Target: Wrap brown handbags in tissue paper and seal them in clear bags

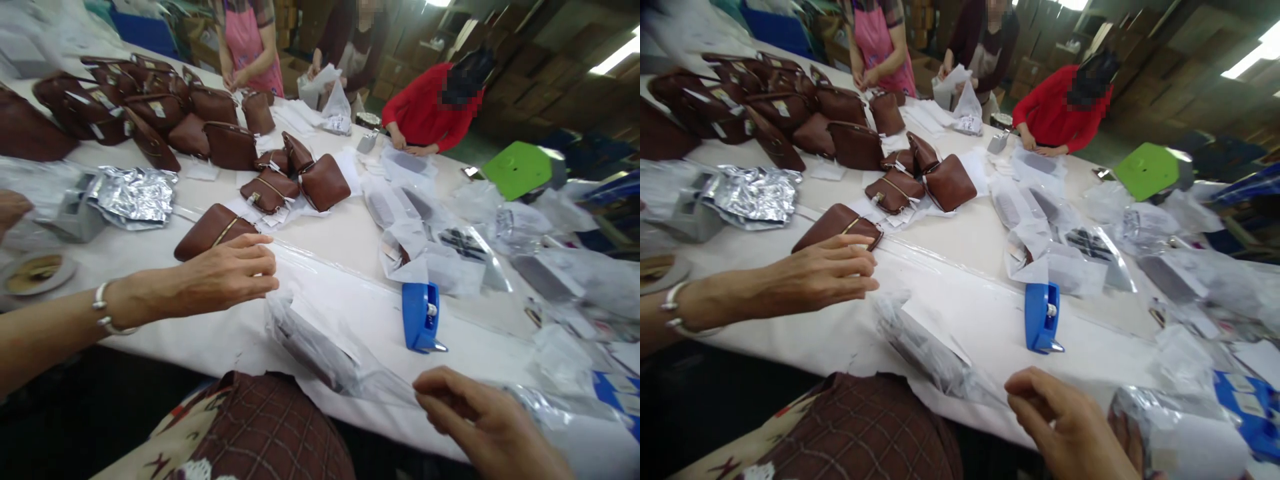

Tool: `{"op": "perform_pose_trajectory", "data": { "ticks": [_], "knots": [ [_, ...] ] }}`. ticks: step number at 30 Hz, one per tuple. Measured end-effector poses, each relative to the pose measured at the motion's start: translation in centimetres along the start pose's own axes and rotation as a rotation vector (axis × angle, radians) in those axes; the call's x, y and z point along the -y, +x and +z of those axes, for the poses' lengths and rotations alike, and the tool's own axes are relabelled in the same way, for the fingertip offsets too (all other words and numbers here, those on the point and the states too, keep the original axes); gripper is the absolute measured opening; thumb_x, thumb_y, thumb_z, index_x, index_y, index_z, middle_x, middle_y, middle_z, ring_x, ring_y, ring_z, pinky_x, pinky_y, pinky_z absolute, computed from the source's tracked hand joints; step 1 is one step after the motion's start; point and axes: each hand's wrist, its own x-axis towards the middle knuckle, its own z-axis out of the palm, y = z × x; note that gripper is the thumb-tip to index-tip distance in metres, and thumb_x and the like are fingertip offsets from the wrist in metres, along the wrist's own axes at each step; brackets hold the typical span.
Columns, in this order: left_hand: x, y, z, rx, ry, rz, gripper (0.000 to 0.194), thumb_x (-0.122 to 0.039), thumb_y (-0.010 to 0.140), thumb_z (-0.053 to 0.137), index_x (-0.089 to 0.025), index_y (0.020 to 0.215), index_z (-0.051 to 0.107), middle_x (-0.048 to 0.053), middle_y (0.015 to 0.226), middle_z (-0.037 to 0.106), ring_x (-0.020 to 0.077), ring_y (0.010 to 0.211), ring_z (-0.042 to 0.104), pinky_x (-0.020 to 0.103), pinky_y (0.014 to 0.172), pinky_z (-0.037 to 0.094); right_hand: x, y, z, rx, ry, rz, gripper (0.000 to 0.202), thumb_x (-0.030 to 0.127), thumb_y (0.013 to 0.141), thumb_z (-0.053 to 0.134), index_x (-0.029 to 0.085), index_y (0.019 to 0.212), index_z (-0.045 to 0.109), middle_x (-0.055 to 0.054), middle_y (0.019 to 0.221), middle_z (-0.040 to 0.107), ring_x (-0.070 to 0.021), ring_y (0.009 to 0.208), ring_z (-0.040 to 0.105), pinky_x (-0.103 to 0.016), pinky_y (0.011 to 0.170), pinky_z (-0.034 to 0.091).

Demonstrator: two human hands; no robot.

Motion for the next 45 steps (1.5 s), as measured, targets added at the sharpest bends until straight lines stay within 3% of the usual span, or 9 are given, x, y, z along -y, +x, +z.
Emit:
{"op": "perform_pose_trajectory", "data": {
  "ticks": [6,8,11,16,21,25,31,36,45],
  "knots": [
    [2.1,-4.3,5.1,0.104,-0.584,-0.476,0.101,-0.042,0.07,0.084,-0.024,0.153,0.029,0.015,0.156,0.035,0.0315,0.142,0.035,0.047,0.117,0.03,-6.1,0.2,7.6,-0.075,0.229,0.015,0.097,0.034,0.044,0.085,0.024,0.137,0.058,-0.011,0.136,0.06,-0.0377,0.121,0.06,-0.044,0.095,0.055],
    [2.0,-4.6,8.0,0.187,-0.81,-0.54,0.09,-0.04,0.07,0.083,-0.024,0.148,0.04,0.013,0.153,0.041,0.0305,0.14,0.039,0.045,0.117,0.029,-5.7,1.1,11.5,-0.177,0.262,-0.01,0.098,0.032,0.051,0.084,0.025,0.143,0.05,-0.011,0.145,0.052,-0.0372,0.132,0.049,-0.05,0.105,0.047],
    [1.2,-3.5,11.5,0.087,-1.105,-0.632,0.04,-0.039,0.079,0.074,-0.018,0.112,0.07,0.011,0.125,0.066,0.0286,0.124,0.056,0.041,0.109,0.039,-4.6,2.5,14.9,-0.295,0.459,-0.068,0.053,0.044,0.074,0.073,0.023,0.123,0.069,-0.01,0.14,0.057,-0.0333,0.133,0.05,-0.05,0.113,0.038],
    [0.2,-1.8,13.5,-0.247,-1.306,-0.8,0.035,-0.048,0.08,0.07,-0.013,0.077,0.069,0.007,0.079,0.069,0.0201,0.081,0.062,0.032,0.081,0.049,-4.8,4.6,14.8,-0.462,0.885,-0.018,0.04,0.054,0.084,0.065,0.018,0.095,0.077,-0.015,0.111,0.074,-0.0313,0.111,0.067,-0.05,0.105,0.048],
    [-0.2,-2.1,14.3,-0.132,-1.327,-0.703,0.056,-0.047,0.072,0.077,-0.015,0.116,0.066,0.004,0.094,0.067,0.0201,0.092,0.06,0.031,0.087,0.046,-5.1,6.4,15.0,-0.57,1.142,0.034,0.04,0.056,0.075,0.075,0.017,0.083,0.073,-0.012,0.083,0.078,-0.0282,0.081,0.075,-0.046,0.087,0.058],
    [-0.3,-1.4,14.9,0.005,-1.155,-0.637,0.042,-0.039,0.076,0.075,-0.021,0.113,0.071,0.0,0.087,0.064,0.0176,0.089,0.058,0.03,0.091,0.042,-5.0,7.2,14.8,-0.508,1.105,0.07,0.046,0.057,0.077,0.073,0.016,0.097,0.072,-0.012,0.082,0.078,-0.0268,0.083,0.075,-0.042,0.085,0.058],
    [2.0,5.6,13.8,-0.274,-1.257,-0.547,0.043,-0.055,0.091,0.056,-0.015,0.084,0.07,0.012,0.116,0.069,0.025,0.112,0.06,0.037,0.101,0.04,-3.1,12.1,9.8,-0.558,1.016,0.003,0.056,0.064,0.075,0.069,0.016,0.103,0.069,-0.01,0.083,0.078,-0.0272,0.081,0.075,-0.042,0.079,0.058],
    [3.7,9.3,11.8,-0.421,-1.352,-0.531,0.053,-0.063,0.091,0.052,-0.012,0.084,0.064,0.014,0.091,0.075,0.0236,0.089,0.069,0.037,0.089,0.05,-2.0,14.2,6.1,-0.72,0.819,-0.144,0.047,0.061,0.084,0.059,0.017,0.097,0.072,-0.01,0.096,0.077,-0.0236,0.092,0.07,-0.038,0.087,0.051],
    [-2.9,-1.6,20.2,-0.163,-1.337,-0.771,0.06,-0.068,0.092,0.042,-0.013,0.079,0.06,0.01,0.074,0.07,0.0206,0.063,0.07,0.031,0.062,0.055,-6.7,9.6,19.7,-0.586,0.677,0.132,0.054,0.064,0.083,0.054,0.015,0.092,0.075,-0.001,0.063,0.069,-0.0228,0.071,0.066,-0.035,0.076,0.049]
  ]
}}
